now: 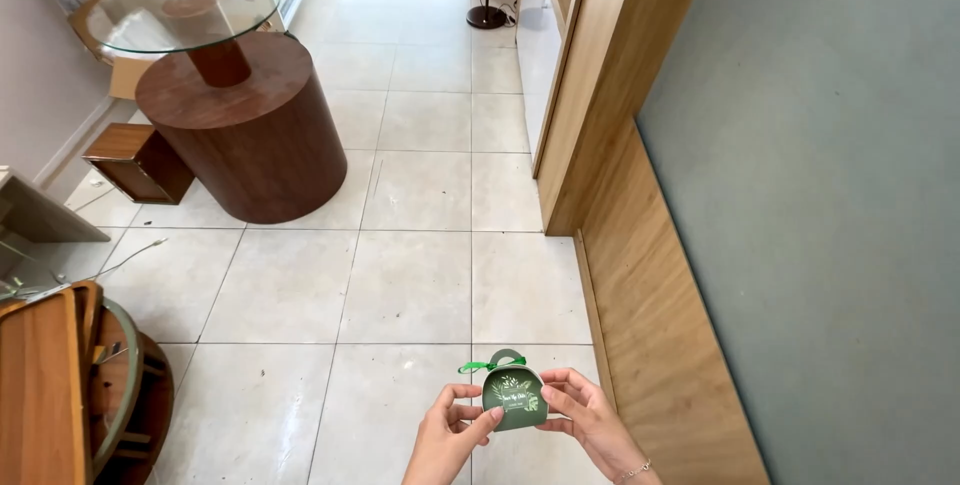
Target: Tying ribbons on small gift boxes and organizing them on a display shelf.
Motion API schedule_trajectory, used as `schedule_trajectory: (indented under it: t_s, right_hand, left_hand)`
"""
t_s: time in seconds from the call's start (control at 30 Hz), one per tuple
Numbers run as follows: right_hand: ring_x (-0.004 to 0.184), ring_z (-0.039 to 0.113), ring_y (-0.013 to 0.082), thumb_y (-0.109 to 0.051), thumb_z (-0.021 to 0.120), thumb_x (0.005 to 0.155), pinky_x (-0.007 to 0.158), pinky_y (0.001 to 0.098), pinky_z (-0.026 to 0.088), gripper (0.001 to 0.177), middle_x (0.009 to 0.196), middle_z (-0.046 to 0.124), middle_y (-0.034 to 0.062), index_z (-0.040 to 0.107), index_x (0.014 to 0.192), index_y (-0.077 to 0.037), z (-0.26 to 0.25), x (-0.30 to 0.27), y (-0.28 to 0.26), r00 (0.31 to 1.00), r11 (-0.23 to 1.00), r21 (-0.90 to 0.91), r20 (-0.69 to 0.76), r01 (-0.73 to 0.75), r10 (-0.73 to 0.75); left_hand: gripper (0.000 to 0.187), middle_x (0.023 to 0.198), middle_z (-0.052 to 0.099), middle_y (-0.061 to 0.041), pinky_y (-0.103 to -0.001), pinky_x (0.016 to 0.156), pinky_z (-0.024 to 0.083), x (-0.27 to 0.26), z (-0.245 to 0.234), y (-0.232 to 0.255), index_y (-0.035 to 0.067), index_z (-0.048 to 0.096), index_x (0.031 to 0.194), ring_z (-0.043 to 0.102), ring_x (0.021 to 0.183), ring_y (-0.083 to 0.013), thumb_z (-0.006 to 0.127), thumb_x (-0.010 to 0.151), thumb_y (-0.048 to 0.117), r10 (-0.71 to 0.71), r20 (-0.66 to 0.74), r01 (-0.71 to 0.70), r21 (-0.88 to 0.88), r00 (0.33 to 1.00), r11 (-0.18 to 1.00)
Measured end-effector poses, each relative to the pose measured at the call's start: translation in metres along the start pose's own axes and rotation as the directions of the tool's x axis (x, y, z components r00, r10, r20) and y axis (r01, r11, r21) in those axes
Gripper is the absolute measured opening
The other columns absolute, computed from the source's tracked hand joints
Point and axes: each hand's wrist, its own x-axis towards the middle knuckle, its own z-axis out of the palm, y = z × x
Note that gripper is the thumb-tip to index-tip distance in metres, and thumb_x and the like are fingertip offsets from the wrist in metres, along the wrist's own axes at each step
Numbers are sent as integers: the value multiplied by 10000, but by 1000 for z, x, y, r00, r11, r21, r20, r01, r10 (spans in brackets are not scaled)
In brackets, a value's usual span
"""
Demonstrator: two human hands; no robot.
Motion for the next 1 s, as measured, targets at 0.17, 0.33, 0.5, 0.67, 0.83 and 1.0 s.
schedule_trajectory:
  t_s: [0.17,0.33,0.5,0.67,0.83,1.0]
  right_hand:
    - [1029,675,145,-342,684,897,875,399,610,485,1147,676,86,582,1254,-30,-12,90,-21,999,999,35,48,-23,21]
    - [1004,691,164,-375,646,913,875,404,615,516,1132,682,116,555,1293,-38,0,181,-54,997,999,25,69,-44,43]
    - [1046,707,185,-350,639,895,882,422,615,507,1152,692,115,538,1285,-43,24,289,-107,998,996,85,60,-17,12]
    - [1081,670,195,-305,662,908,887,460,611,500,1161,648,115,514,1303,-39,40,399,-145,988,988,152,140,40,-62]
    - [1104,674,220,-273,674,871,892,493,617,548,1231,619,118,463,1330,-61,70,466,-187,987,976,218,153,18,-52]
    - [1204,641,250,-369,766,766,975,503,589,780,1334,591,164,427,1405,-78,78,529,-221,972,989,146,229,20,-53]
  left_hand:
    - [617,877,755,-130,-271,624,519,90,-12,9,48,600,1221,666,705,-140,902,737,284,-50,-1,50,-56,999,997]
    - [704,899,692,-150,-274,543,466,189,-40,41,52,530,1267,592,659,-175,912,735,309,-142,37,146,-133,989,980]
    - [711,932,670,-122,-256,527,474,283,-86,125,88,508,1245,594,669,-137,925,720,326,-49,151,55,-37,987,998]
    - [727,951,655,-99,-255,511,460,362,-134,215,99,506,1240,584,659,-120,926,698,341,-17,159,7,65,987,998]
    - [806,958,671,-83,-231,539,460,420,-165,268,72,486,1321,575,660,-99,921,708,364,-96,133,94,22,986,995]
    - [755,942,703,-69,-217,566,472,481,-185,290,4,636,1319,578,647,-75,903,718,376,-39,200,48,-38,979,998]
